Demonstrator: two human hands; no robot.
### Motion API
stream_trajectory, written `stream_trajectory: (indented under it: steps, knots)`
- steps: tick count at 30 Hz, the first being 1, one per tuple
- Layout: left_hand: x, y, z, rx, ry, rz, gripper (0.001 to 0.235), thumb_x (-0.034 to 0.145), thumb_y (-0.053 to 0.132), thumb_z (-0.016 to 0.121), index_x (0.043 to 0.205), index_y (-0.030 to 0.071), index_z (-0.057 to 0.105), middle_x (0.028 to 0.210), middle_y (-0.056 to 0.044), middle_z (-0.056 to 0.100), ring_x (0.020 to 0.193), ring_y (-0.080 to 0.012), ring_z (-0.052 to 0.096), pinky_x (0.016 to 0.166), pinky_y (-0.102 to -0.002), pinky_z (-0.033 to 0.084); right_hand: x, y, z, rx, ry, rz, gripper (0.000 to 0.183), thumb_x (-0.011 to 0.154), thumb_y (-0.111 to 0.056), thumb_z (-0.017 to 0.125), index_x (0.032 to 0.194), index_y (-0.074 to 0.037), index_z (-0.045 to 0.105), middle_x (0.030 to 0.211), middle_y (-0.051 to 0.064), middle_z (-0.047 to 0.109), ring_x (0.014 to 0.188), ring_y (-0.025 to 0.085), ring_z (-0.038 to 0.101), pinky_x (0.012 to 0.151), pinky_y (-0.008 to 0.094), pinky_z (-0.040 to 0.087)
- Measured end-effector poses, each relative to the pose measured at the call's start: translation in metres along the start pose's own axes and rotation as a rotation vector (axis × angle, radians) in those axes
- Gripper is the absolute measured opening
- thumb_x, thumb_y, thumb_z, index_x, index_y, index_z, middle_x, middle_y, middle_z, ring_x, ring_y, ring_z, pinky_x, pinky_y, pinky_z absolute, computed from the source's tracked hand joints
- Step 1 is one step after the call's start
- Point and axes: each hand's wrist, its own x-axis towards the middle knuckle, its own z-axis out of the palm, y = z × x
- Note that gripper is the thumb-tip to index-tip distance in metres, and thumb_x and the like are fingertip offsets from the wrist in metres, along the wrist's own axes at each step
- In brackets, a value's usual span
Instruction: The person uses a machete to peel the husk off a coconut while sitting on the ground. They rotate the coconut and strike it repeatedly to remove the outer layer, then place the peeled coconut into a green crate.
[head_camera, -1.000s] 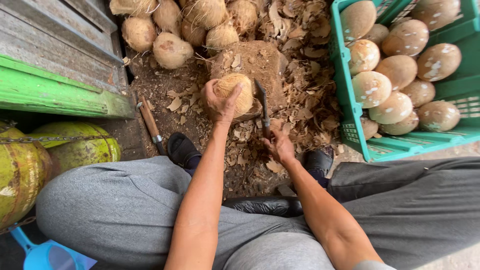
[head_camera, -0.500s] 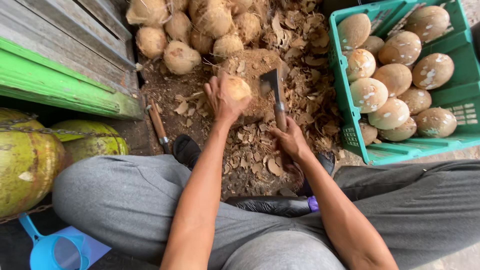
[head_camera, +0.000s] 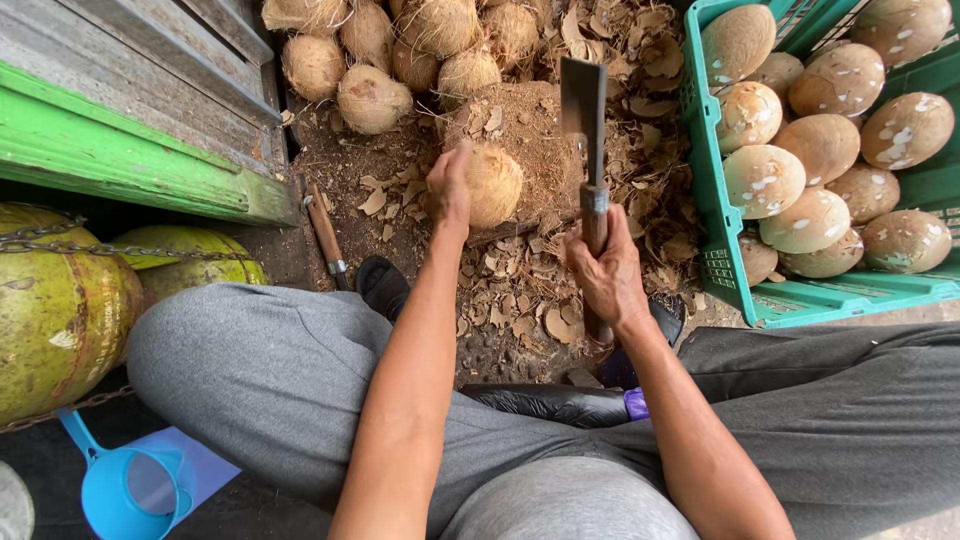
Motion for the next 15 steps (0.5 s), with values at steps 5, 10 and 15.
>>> stream_trajectory:
  steps: [5,10,15]
  knots:
    - [0.004,-0.002,0.009,0.117,-0.052,0.037,0.055,0.09,0.065,0.052,0.107,0.015,0.069,0.1,-0.007,0.067,0.096,-0.0234,0.064,0.085,-0.048,0.047,-0.003,0.001,0.004,-0.116,-0.028,0.171,0.019,0.102,-0.031,0.056,0.105,-0.012,0.053,0.076,0.004,0.054,0.058,0.014,0.052,0.051,0.035,0.053]
    - [-0.003,0.001,0.028,0.241,0.111,0.153,0.045,0.084,0.066,0.051,0.088,0.025,0.069,0.072,0.004,0.06,0.064,-0.0117,0.055,0.057,-0.033,0.043,-0.001,0.006,0.006,-0.218,-0.134,0.162,0.021,0.099,-0.03,0.06,0.108,-0.012,0.053,0.077,0.0,0.056,0.058,0.011,0.054,0.054,0.032,0.055]
    - [0.003,0.01,0.03,0.278,0.104,0.048,0.055,0.091,0.068,0.044,0.071,0.02,0.062,0.065,-0.001,0.052,0.056,-0.0149,0.046,0.049,-0.034,0.033,0.001,0.008,-0.003,0.045,0.04,0.02,0.018,0.102,-0.03,0.056,0.105,-0.012,0.054,0.068,-0.003,0.05,0.051,0.008,0.05,0.041,0.029,0.047]
